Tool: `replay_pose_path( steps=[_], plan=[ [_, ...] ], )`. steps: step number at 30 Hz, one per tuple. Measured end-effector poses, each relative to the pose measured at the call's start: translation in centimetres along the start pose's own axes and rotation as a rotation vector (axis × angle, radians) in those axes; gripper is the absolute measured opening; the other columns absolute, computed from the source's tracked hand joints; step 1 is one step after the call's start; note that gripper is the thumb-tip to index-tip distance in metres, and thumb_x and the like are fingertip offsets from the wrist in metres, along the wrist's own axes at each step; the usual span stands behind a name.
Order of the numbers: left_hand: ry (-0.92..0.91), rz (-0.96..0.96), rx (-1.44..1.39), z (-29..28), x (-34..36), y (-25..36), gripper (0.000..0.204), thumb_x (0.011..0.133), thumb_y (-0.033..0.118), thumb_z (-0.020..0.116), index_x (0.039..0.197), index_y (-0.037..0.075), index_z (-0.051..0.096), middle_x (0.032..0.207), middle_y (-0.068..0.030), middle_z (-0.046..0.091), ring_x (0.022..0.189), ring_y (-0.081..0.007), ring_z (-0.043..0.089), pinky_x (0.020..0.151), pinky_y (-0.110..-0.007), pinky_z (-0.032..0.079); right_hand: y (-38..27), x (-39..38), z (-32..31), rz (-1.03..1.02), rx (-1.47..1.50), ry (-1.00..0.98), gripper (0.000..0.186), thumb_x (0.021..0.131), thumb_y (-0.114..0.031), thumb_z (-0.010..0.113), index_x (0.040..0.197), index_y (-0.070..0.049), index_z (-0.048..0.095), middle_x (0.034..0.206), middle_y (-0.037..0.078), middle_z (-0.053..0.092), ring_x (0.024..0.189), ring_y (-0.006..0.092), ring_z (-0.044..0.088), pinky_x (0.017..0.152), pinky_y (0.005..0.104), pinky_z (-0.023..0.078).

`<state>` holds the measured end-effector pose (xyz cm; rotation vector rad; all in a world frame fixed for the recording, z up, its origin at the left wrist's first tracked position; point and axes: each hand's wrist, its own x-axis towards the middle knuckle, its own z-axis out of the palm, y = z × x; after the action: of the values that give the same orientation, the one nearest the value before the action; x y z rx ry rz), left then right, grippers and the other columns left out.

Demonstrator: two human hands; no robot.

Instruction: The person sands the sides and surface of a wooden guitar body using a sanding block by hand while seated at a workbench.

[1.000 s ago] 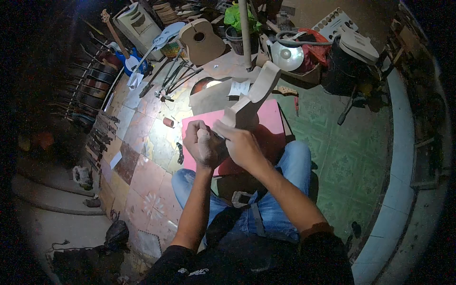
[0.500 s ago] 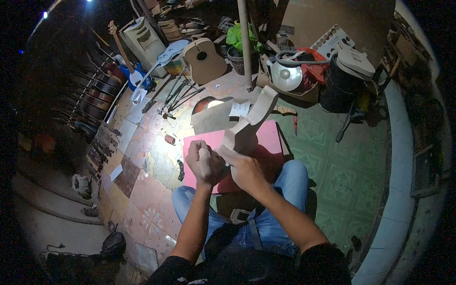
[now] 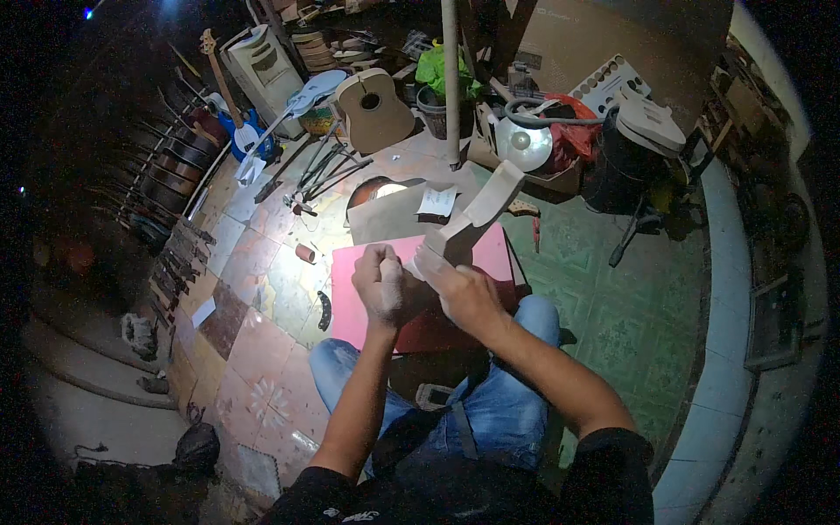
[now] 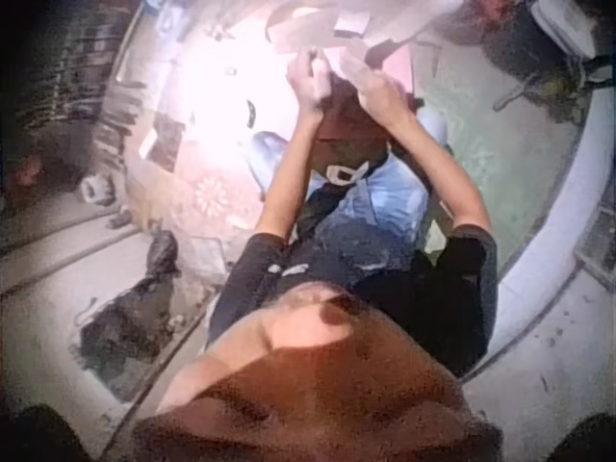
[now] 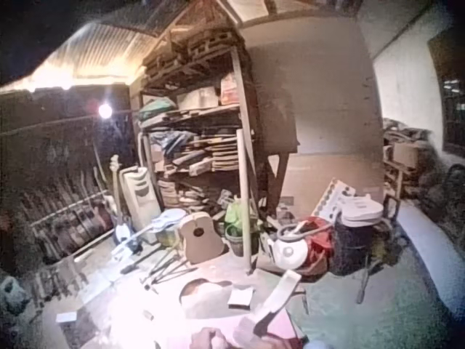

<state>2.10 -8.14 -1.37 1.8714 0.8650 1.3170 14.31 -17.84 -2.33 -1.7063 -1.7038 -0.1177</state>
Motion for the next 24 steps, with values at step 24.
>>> replay_pose_path(
  steps=[24],
  plan=[
    [0.054, 0.184, 0.042, 1.6, -0.3, 0.6, 0.027, 0.087, 0.03, 0.051, 0.082, 0.003, 0.055, 0.08, -0.011, 0.053, 0.08, -0.0278, 0.049, 0.079, -0.039, 0.036, -0.4, -0.2, -4.3, 0.625, 0.858, -0.374, 0.067, 0.08, 0.0, 0.051, 0.145, -0.015, 0.048, 0.125, 0.022, 0.063, 0.069, 0.0324, 0.069, 0.06, 0.0401, 0.058]
  ],
)
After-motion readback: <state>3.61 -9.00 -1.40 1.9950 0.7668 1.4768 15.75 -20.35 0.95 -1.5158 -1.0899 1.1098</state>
